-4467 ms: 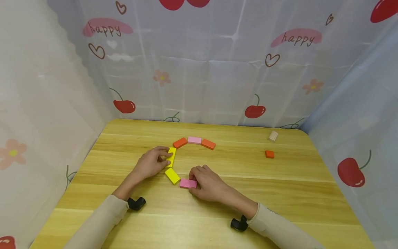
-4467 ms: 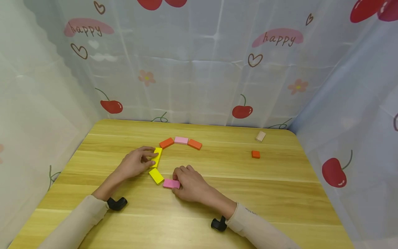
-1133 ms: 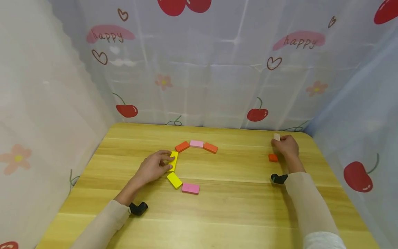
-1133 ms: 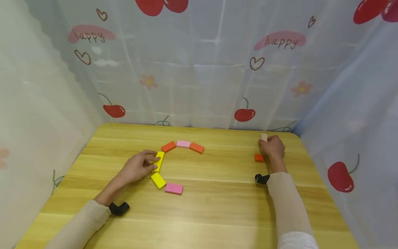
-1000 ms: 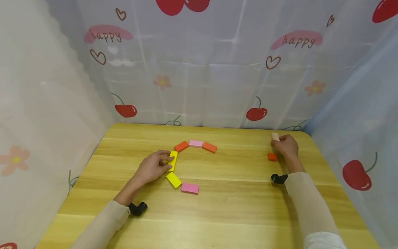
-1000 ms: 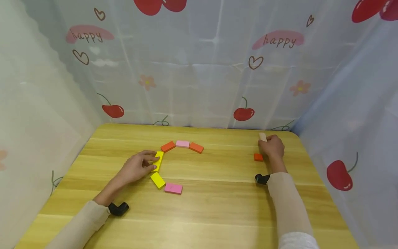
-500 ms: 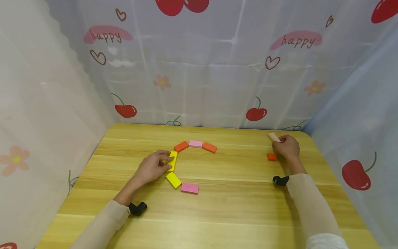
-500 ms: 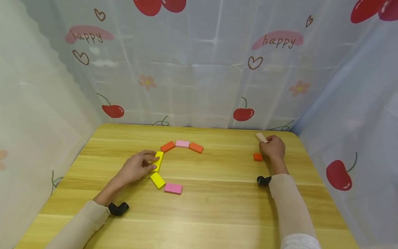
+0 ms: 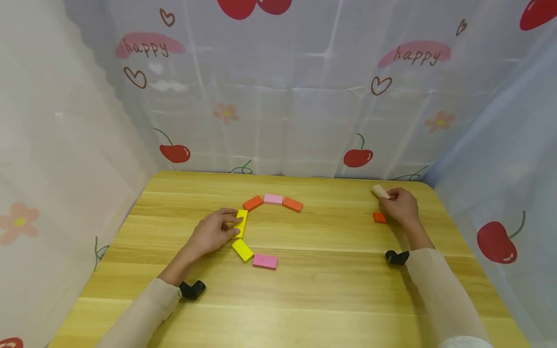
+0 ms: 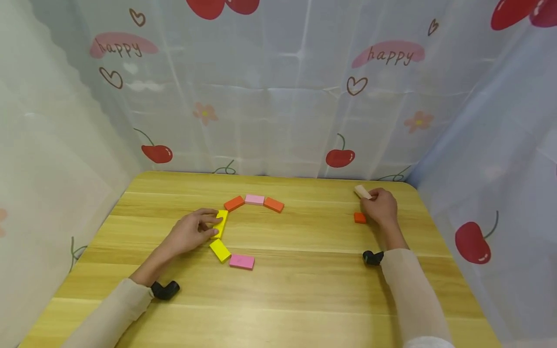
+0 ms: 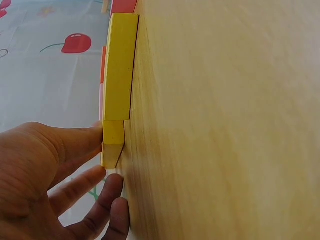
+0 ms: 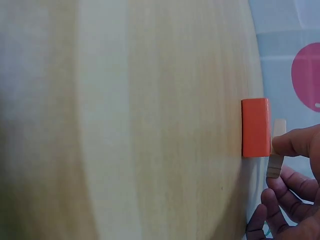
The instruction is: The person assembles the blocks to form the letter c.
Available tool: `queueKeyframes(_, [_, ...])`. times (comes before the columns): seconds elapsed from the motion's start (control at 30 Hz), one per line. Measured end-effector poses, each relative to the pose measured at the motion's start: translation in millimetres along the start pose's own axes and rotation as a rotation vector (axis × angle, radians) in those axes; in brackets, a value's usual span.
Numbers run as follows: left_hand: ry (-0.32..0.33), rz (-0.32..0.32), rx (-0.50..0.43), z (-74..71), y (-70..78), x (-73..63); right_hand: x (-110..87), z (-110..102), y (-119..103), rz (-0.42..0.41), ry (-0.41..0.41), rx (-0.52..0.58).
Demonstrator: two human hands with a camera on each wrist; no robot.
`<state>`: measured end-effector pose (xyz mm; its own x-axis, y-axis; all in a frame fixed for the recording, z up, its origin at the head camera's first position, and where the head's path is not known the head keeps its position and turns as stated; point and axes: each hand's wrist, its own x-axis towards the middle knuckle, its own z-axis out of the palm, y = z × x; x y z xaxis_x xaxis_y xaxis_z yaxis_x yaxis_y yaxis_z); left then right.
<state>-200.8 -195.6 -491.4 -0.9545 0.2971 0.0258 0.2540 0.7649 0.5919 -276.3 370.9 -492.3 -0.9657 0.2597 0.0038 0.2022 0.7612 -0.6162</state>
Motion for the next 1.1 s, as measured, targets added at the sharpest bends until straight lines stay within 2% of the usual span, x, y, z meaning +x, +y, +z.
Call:
queueKeyframes(0.27, [-0.003, -0.001, 0.006, -0.8, 0.2, 0.7, -11.7, 2.4, -8.3, -0.104, -0.003, 0.010])
queueKeyframes(0.7, [-0.007, -0.007, -0.001, -0.2, 0.9, 0.0, -30.8, 8.6, -24.4, -0.209, -0.058, 0.005])
queueKeyframes(0.9, [-0.006, -0.004, -0.005, 0.0, 1.1, -0.2, -37.3, 14.3, -26.6, -0.252, -0.091, 0.035])
queueKeyframes(1.1, [-0.006, -0.003, 0.003, 0.0, 0.2, -0.2, -40.5, 22.0, -29.7, -0.317, -0.091, 0.039])
